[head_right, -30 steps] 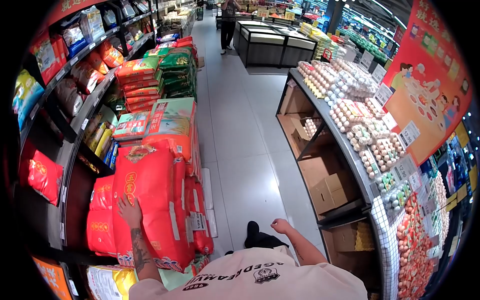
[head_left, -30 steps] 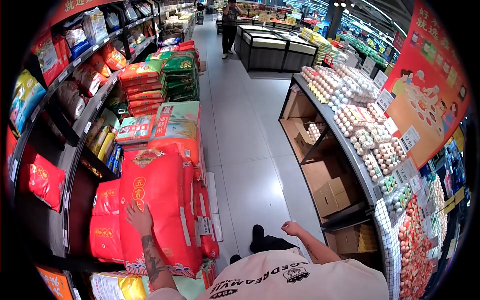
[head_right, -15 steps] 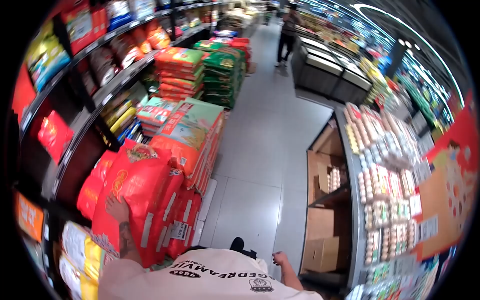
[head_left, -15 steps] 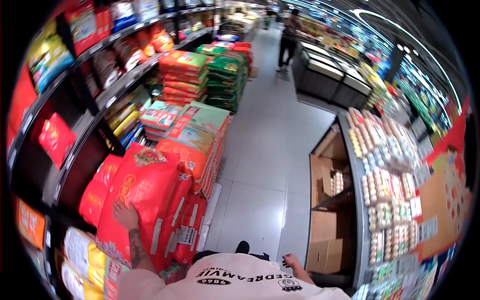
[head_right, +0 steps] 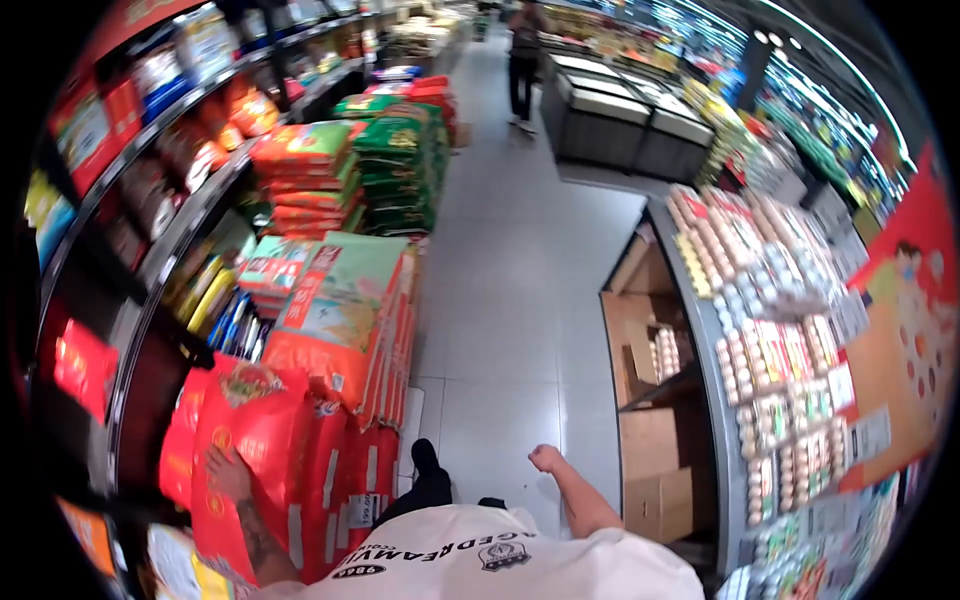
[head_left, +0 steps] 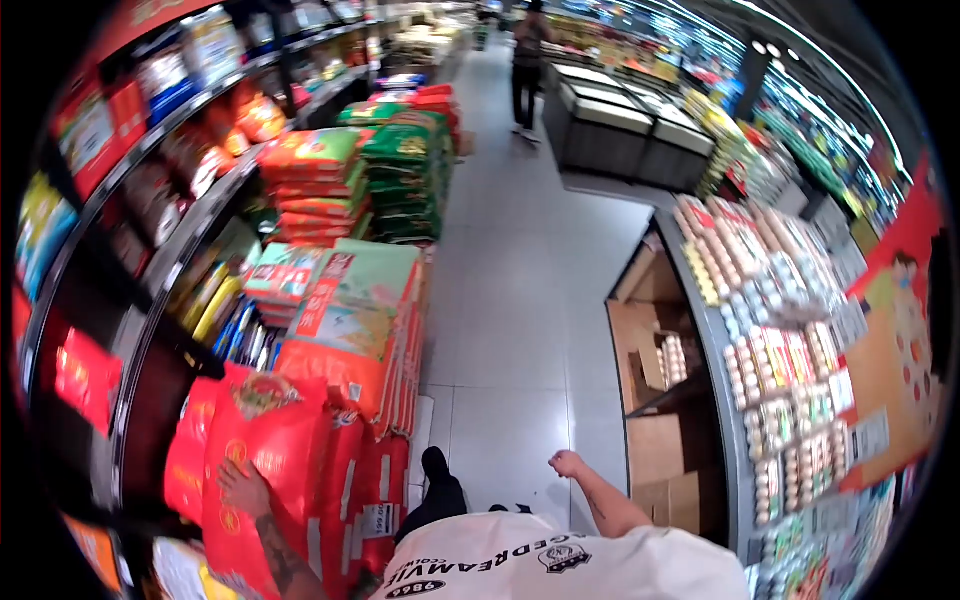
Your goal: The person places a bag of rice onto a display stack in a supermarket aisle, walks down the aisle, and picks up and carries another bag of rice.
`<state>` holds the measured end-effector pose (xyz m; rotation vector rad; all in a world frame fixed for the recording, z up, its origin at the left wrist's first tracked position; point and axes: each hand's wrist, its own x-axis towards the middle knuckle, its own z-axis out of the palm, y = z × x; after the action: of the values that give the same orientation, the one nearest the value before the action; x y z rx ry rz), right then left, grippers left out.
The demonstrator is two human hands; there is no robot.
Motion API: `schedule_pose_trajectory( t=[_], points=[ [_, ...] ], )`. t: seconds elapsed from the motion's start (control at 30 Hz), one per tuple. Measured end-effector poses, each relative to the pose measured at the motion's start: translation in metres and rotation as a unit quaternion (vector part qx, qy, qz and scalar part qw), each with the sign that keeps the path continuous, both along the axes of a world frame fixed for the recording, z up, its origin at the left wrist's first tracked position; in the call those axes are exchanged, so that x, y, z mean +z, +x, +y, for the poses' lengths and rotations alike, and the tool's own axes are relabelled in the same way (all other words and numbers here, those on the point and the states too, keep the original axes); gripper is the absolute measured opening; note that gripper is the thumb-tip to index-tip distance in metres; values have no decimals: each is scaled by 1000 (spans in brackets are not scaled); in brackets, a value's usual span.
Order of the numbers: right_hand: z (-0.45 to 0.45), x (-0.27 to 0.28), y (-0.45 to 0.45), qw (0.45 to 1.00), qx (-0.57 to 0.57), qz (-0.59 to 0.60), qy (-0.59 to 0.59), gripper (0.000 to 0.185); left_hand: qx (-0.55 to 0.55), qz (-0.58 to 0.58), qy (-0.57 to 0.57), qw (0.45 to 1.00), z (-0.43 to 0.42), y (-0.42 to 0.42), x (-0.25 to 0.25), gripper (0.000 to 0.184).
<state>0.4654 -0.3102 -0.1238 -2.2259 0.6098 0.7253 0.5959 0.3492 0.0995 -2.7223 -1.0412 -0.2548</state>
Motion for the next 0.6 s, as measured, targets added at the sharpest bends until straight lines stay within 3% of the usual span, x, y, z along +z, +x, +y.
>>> schedule_pose_trajectory(
  t=[0.1, 0.2, 0.3, 0.47, 0.57, 0.6],
  points=[
    [18, -27, 26, 991, 92, -37, -85, 29, -23, 4, 15, 1000, 14, 46, -4, 62],
    [40, 5, 49, 998, 28, -24, -54, 31, -37, -15, -29, 999, 35, 98, -4, 65],
    [44, 20, 76, 998, 34, -21, -44, 33, -39, -48, -63, 996, 73, 159, -21, 67],
    [30, 30, 115, 996, 12, -8, -91, 30, -16, -57, -155, 986, 95, 221, -22, 72],
    [27, 39, 144, 992, 41, 6, -122, 30, -24, 97, -262, 960, 110, 240, -19, 76],
    [26, 43, 154, 991, 42, 1, -124, 30, -24, 89, -263, 960, 114, 245, -23, 76]
  ],
)
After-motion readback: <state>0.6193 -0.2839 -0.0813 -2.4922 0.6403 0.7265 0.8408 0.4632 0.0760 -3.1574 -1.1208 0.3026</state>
